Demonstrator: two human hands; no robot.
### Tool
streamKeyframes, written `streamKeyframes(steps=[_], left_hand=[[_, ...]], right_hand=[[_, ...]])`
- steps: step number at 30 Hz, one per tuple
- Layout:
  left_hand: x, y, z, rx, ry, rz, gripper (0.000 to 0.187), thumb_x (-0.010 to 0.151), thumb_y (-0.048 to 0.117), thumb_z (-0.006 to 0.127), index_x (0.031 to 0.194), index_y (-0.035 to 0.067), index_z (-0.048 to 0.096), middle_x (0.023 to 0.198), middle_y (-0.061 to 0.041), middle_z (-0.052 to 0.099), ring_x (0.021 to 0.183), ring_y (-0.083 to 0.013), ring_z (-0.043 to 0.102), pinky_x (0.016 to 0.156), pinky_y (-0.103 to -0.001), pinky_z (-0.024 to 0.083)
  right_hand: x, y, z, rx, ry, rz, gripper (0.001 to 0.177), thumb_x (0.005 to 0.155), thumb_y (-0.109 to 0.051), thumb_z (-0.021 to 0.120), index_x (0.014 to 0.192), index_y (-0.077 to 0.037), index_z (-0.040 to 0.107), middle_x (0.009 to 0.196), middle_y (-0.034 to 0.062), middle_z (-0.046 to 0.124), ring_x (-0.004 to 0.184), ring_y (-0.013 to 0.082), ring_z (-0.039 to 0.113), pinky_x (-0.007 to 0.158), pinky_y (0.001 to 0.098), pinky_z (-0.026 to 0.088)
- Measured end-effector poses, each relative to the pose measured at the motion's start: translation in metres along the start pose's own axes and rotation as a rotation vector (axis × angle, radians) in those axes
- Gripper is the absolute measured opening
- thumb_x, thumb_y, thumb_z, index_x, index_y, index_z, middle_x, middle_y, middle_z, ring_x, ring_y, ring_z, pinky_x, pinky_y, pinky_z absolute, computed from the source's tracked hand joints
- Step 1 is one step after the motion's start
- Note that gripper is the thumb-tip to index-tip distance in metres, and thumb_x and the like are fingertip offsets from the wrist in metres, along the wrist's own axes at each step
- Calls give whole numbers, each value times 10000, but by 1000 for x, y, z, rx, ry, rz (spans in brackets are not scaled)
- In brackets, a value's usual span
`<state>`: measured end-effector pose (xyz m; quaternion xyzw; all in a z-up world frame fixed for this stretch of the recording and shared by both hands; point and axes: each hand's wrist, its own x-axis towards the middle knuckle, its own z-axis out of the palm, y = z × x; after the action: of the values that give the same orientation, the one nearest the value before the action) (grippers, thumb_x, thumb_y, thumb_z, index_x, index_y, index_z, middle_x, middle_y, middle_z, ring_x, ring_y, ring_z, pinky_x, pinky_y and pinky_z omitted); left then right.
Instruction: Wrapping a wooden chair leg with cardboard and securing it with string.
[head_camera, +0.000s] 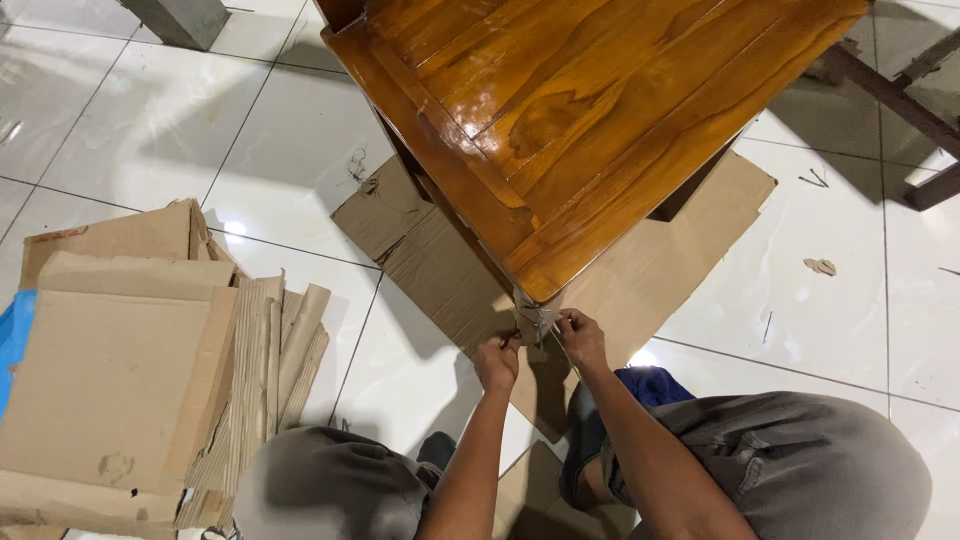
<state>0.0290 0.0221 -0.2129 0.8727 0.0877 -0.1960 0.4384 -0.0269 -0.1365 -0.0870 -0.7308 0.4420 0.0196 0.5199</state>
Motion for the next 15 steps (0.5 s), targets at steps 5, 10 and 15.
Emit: streamKeyframes(steps=[5,10,15], left_hand=[[-45,75,-55,-30,-5,-69,266,877,251,702,850,2,790,914,-263,759,976,-427,726,810,-524,544],[-37,66,-43,-94,-25,-136,271,894,200,704,926,-58,781,995,-291,756,1025,-391,720,811,-497,564],[-25,17,-12,-187,46,-172,194,863,218,763,960,62,824,1017,-264,749,1071,-480,683,851,-517,558]], right_hand=[[12,-1,5,-13,19,-25,249,945,-380,638,1019,-193,786,866,169,760,960,384,716,894,498,529],[20,15,9,-106,38,-26,230,928,-396,632,1011,-253,790,904,127,782,996,397,722,906,505,544],[-1,18,5,-116,-6,-38,283,979,-368,600,1101,-183,776,990,202,772,1054,454,700,940,543,525]])
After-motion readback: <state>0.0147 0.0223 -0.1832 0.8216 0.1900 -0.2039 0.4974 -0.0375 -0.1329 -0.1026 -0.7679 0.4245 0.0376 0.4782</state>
